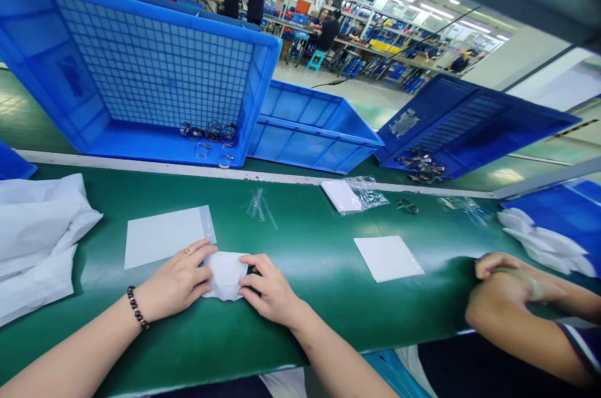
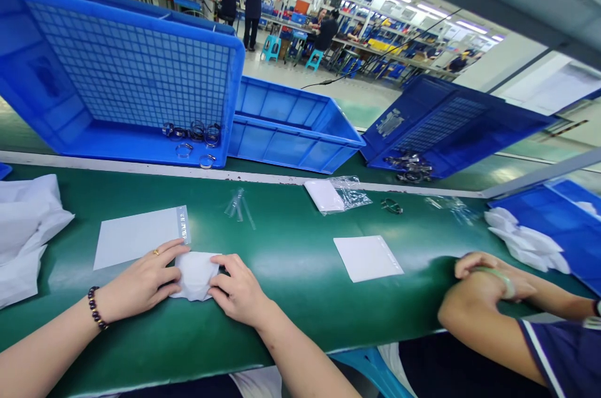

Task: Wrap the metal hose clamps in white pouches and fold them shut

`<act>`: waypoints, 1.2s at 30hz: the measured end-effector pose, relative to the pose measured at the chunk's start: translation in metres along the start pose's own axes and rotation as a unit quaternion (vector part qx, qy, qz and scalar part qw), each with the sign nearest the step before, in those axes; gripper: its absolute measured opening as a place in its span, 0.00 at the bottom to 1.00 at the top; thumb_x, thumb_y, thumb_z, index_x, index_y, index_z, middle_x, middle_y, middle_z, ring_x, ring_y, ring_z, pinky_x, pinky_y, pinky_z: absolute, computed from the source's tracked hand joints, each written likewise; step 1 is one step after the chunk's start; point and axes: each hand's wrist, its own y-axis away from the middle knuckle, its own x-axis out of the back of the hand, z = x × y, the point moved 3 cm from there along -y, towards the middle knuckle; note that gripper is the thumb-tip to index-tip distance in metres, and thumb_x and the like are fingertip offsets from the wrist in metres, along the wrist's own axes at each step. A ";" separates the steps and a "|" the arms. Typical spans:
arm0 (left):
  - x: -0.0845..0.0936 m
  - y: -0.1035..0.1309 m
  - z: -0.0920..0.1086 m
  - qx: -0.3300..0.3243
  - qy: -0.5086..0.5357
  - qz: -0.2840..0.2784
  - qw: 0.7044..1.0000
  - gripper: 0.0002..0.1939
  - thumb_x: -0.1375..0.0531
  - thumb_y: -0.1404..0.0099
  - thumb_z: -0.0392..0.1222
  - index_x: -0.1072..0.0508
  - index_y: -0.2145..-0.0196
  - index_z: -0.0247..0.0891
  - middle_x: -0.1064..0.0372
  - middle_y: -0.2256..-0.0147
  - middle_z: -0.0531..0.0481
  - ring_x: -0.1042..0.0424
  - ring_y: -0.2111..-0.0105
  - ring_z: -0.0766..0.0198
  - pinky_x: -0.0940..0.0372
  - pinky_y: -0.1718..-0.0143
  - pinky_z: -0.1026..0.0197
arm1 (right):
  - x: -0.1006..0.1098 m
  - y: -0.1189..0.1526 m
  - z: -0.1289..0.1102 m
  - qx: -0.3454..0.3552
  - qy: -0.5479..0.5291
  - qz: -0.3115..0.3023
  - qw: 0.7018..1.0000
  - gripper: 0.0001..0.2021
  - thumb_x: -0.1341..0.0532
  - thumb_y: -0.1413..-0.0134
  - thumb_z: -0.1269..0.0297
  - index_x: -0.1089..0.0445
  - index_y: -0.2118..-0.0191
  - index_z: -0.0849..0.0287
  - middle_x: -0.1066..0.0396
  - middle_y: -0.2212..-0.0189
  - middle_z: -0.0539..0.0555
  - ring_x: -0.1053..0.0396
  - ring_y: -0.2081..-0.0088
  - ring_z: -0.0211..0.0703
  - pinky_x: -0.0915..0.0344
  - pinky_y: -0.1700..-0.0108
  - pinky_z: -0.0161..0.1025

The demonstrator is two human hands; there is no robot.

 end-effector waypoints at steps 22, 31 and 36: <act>-0.009 -0.005 0.006 0.050 -0.030 0.009 0.998 0.12 0.43 0.38 0.49 0.29 0.70 0.37 0.40 0.47 0.41 0.48 0.42 0.46 0.38 0.49 0.46 | -0.006 -0.008 -0.012 -0.043 0.013 0.037 0.998 0.04 0.38 0.53 0.65 0.33 0.71 0.59 0.39 0.55 0.58 0.43 0.53 0.50 0.40 0.53 0.50; -0.010 -0.003 0.001 0.054 0.008 -0.015 0.998 0.04 0.46 0.37 0.36 0.32 0.69 0.39 0.45 0.43 0.45 0.54 0.39 0.48 0.42 0.45 0.44 | 0.002 -0.007 -0.004 -0.028 -0.002 -0.020 0.999 0.04 0.40 0.51 0.72 0.32 0.68 0.57 0.41 0.52 0.57 0.45 0.50 0.50 0.42 0.49 0.51; -0.006 0.000 0.001 0.056 0.010 -0.030 0.998 0.07 0.50 0.38 0.31 0.33 0.68 0.38 0.48 0.41 0.46 0.59 0.38 0.49 0.42 0.45 0.44 | 0.002 -0.006 -0.001 -0.032 0.014 -0.030 0.999 0.09 0.44 0.54 0.78 0.32 0.68 0.57 0.41 0.52 0.57 0.46 0.50 0.50 0.42 0.49 0.52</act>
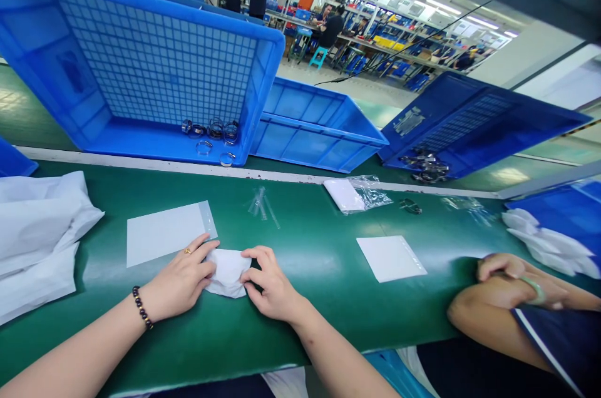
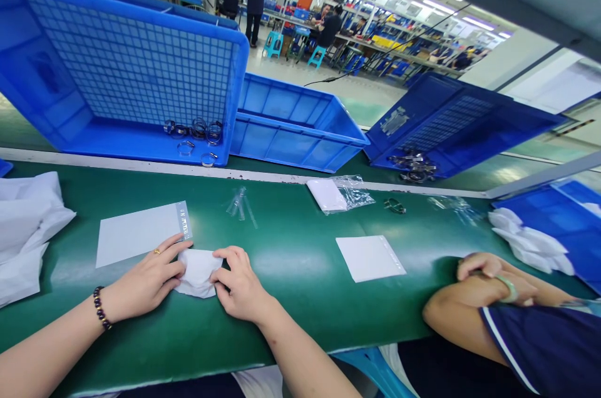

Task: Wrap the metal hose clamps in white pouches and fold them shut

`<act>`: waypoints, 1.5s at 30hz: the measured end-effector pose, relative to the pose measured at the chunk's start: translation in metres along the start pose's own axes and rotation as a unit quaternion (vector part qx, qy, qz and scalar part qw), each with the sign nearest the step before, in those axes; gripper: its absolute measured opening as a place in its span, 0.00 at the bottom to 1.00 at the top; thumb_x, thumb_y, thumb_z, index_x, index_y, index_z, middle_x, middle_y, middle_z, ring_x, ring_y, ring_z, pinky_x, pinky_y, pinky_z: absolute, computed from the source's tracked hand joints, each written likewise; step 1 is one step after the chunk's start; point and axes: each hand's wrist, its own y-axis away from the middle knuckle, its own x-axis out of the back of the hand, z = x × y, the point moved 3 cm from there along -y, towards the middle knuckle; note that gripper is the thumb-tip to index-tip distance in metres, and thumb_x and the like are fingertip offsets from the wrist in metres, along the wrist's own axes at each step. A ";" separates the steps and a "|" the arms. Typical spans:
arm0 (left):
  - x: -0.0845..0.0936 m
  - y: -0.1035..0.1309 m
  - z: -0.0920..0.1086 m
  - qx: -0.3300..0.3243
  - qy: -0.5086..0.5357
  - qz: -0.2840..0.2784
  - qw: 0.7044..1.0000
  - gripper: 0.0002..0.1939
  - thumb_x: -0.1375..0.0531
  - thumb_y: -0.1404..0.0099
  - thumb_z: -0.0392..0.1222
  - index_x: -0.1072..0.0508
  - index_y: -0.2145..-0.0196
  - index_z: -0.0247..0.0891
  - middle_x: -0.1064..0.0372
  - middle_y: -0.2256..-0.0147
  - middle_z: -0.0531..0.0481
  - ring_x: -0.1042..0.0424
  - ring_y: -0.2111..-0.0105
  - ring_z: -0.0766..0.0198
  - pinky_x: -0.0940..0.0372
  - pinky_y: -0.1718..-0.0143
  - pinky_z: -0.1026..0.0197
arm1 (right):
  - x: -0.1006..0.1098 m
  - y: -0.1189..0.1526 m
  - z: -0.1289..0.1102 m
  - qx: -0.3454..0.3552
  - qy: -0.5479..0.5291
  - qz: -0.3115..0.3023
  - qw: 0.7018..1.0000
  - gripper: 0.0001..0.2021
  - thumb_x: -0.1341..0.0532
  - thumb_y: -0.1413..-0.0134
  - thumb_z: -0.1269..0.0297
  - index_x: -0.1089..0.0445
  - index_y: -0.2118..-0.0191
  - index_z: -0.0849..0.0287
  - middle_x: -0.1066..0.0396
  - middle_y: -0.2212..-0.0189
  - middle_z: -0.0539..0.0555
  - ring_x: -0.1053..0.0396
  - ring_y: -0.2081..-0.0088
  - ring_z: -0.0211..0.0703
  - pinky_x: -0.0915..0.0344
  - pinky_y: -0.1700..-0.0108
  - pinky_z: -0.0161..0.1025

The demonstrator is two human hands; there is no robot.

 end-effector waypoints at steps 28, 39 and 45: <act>-0.003 -0.011 -0.012 0.139 -0.017 0.119 0.983 0.07 0.50 0.37 0.39 0.34 0.64 0.36 0.57 0.38 0.40 0.69 0.37 0.44 0.61 0.42 0.33 | 0.003 -0.002 0.016 -0.117 0.004 0.157 0.981 0.07 0.46 0.48 0.73 0.33 0.66 0.58 0.36 0.59 0.58 0.40 0.53 0.49 0.38 0.53 0.49; 0.012 -0.002 0.013 0.121 0.239 0.124 0.956 0.08 0.55 0.38 0.31 0.40 0.68 0.41 0.31 0.56 0.48 0.33 0.55 0.63 0.36 0.54 0.58 | -0.003 0.012 0.022 -0.114 0.020 0.143 0.983 0.06 0.46 0.44 0.65 0.32 0.67 0.57 0.36 0.57 0.59 0.39 0.53 0.52 0.38 0.53 0.52; 0.012 0.010 0.010 0.173 0.270 0.128 0.939 0.06 0.54 0.37 0.35 0.42 0.71 0.41 0.28 0.71 0.51 0.30 0.76 0.66 0.36 0.78 0.65 | -0.003 0.017 0.026 -0.097 0.029 0.147 0.984 0.08 0.46 0.45 0.62 0.31 0.68 0.56 0.35 0.58 0.60 0.38 0.54 0.53 0.36 0.55 0.52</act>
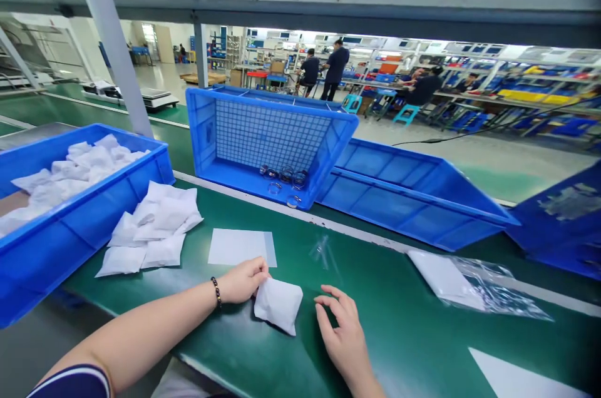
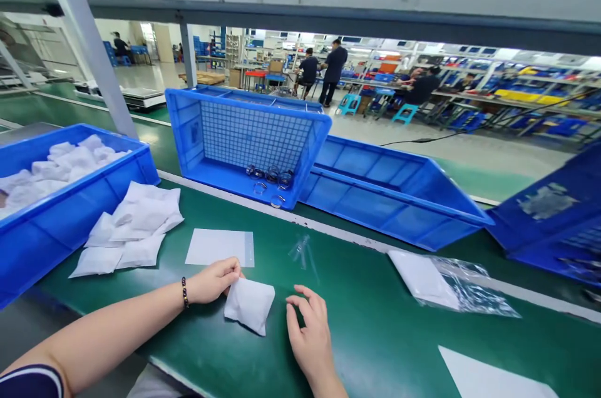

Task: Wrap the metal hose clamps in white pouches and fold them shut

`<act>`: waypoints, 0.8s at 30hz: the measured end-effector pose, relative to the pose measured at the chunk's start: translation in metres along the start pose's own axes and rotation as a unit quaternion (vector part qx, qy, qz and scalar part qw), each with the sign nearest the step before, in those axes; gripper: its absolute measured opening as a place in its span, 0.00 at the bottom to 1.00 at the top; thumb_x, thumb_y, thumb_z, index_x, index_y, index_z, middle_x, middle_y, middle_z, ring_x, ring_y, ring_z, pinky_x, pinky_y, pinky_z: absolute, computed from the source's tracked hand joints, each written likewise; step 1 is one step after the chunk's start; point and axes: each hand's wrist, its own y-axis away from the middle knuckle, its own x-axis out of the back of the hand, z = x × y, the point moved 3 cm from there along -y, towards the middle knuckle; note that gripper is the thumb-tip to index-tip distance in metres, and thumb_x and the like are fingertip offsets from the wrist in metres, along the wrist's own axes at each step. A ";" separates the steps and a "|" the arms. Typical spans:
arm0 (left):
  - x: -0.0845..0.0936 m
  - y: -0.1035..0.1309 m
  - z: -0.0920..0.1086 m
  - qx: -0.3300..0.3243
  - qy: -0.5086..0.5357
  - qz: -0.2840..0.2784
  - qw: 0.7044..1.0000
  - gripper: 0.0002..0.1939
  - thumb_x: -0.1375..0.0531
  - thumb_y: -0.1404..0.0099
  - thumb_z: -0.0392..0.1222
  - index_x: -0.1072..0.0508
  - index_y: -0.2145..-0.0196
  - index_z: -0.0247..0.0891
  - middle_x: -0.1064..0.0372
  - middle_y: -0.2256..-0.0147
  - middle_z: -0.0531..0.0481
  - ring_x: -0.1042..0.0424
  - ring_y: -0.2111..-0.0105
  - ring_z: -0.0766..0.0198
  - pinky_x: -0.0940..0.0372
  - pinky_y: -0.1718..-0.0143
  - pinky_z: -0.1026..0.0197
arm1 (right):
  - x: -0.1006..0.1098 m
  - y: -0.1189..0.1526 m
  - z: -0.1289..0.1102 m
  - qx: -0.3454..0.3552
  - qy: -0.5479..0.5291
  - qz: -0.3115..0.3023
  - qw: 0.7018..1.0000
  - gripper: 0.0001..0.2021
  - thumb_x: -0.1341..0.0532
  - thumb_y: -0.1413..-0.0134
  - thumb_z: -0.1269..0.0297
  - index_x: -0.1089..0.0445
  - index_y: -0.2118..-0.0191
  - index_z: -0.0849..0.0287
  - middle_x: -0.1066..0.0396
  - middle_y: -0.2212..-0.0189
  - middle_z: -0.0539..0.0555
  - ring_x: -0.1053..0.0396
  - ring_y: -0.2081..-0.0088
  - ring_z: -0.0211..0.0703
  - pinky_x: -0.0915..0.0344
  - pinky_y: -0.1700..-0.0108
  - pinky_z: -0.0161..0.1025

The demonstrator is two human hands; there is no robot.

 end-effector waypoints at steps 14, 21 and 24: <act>0.225 0.086 -0.005 0.036 -0.174 0.530 0.829 0.12 0.46 0.37 0.44 0.35 0.58 0.37 0.33 0.53 0.46 0.34 0.52 0.57 0.39 0.49 0.53 | 0.000 0.000 -0.009 0.020 -0.005 -0.010 1.000 0.07 0.46 0.44 0.62 0.32 0.68 0.55 0.35 0.58 0.59 0.35 0.56 0.51 0.32 0.59 0.49; 0.120 0.028 0.057 -0.139 -0.080 0.343 0.925 0.06 0.50 0.34 0.40 0.34 0.64 0.39 0.31 0.59 0.48 0.32 0.56 0.62 0.36 0.54 0.59 | -0.001 -0.004 -0.007 0.007 -0.012 -0.001 1.000 0.06 0.47 0.44 0.66 0.33 0.67 0.56 0.35 0.58 0.59 0.36 0.55 0.50 0.34 0.56 0.49; 0.025 0.012 0.076 -0.184 -0.078 0.024 0.980 0.09 0.52 0.35 0.37 0.32 0.64 0.42 0.29 0.65 0.51 0.30 0.64 0.65 0.35 0.59 0.63 | 0.000 -0.007 -0.005 0.002 -0.017 0.007 1.000 0.06 0.47 0.44 0.67 0.33 0.67 0.57 0.35 0.59 0.59 0.36 0.55 0.49 0.34 0.56 0.48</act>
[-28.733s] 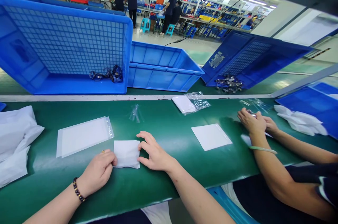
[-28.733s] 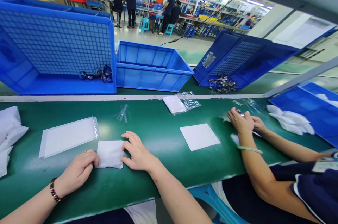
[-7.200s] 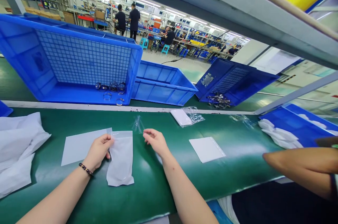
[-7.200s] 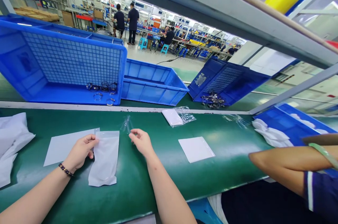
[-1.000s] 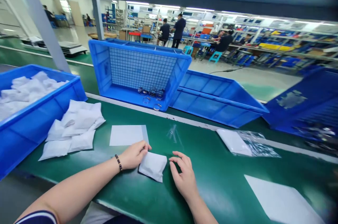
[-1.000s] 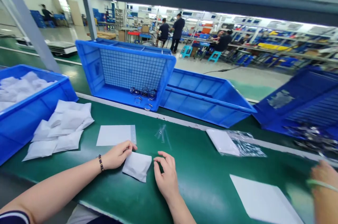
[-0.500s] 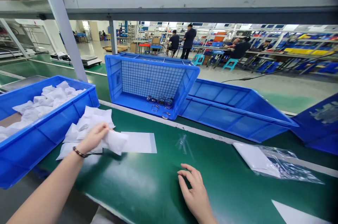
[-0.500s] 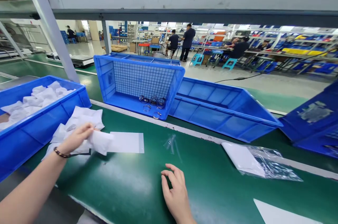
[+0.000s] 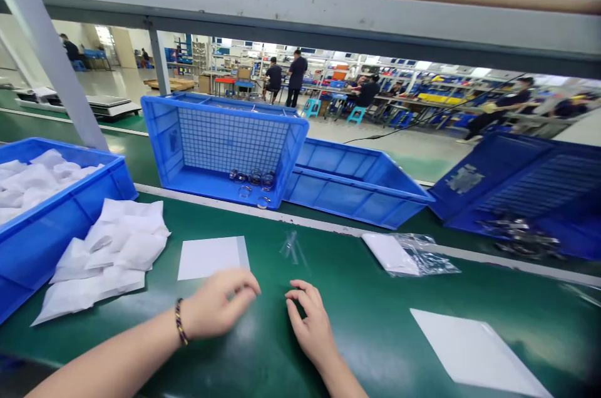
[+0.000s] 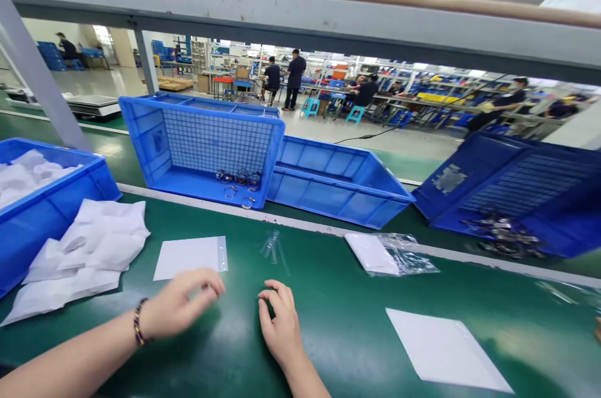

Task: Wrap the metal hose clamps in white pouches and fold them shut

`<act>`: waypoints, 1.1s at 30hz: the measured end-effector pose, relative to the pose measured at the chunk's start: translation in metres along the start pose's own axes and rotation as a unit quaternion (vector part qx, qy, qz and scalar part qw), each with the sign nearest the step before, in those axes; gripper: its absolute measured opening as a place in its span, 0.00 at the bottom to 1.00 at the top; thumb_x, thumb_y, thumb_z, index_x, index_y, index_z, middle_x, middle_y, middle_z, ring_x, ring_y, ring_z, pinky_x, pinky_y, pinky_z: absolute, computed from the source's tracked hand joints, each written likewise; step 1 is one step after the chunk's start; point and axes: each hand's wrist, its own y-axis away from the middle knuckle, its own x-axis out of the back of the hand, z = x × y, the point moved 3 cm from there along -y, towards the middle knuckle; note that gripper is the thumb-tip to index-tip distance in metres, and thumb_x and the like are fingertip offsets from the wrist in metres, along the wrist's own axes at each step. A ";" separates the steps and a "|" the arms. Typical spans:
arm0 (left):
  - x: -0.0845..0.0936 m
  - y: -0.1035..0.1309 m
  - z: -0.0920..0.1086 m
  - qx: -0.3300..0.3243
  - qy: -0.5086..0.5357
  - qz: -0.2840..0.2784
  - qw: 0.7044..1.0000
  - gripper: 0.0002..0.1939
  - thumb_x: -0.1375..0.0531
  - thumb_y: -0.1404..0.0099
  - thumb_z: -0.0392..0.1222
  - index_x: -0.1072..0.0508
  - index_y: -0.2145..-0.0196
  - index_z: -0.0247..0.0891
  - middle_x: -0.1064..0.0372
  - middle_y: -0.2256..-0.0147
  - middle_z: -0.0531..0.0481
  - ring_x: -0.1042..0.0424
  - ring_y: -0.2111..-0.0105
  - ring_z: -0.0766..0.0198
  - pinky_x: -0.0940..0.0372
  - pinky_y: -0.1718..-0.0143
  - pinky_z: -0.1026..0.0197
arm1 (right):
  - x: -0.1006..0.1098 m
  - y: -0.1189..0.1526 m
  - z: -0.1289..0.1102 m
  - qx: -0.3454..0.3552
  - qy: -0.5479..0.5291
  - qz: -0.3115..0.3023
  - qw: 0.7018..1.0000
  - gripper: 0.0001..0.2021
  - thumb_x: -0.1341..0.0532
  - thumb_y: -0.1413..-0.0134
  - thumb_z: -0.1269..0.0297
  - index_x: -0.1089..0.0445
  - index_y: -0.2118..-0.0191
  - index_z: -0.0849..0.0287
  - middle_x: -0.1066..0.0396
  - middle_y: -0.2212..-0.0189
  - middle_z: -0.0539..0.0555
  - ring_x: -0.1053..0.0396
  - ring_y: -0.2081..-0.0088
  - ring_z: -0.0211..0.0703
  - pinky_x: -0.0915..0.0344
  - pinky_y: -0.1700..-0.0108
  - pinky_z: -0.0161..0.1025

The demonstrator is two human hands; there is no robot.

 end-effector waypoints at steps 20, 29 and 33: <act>-0.131 0.006 -0.051 0.162 0.287 -0.294 0.897 0.06 0.44 0.47 0.35 0.27 0.71 0.37 0.39 0.80 0.57 0.41 0.80 0.72 0.47 0.80 0.71 | -0.073 -0.205 0.004 -0.038 0.236 -0.130 0.962 0.15 0.51 0.42 0.71 0.32 0.54 0.58 0.34 0.57 0.59 0.31 0.62 0.43 0.36 0.61 0.37; -0.136 -0.005 -0.063 0.173 0.332 -0.294 0.879 0.03 0.42 0.48 0.36 0.28 0.75 0.36 0.39 0.80 0.57 0.41 0.79 0.72 0.47 0.79 0.71 | -0.116 -0.273 0.025 -0.116 0.275 -0.117 0.947 0.14 0.52 0.40 0.66 0.30 0.57 0.58 0.35 0.59 0.58 0.32 0.61 0.42 0.38 0.59 0.37; -0.131 -0.007 -0.060 0.183 0.335 -0.296 0.876 0.05 0.44 0.50 0.34 0.28 0.75 0.36 0.38 0.79 0.57 0.41 0.79 0.71 0.46 0.78 0.70 | -0.138 -0.294 0.010 -0.095 0.243 -0.113 0.959 0.14 0.51 0.39 0.62 0.30 0.56 0.55 0.37 0.52 0.56 0.33 0.58 0.40 0.39 0.58 0.34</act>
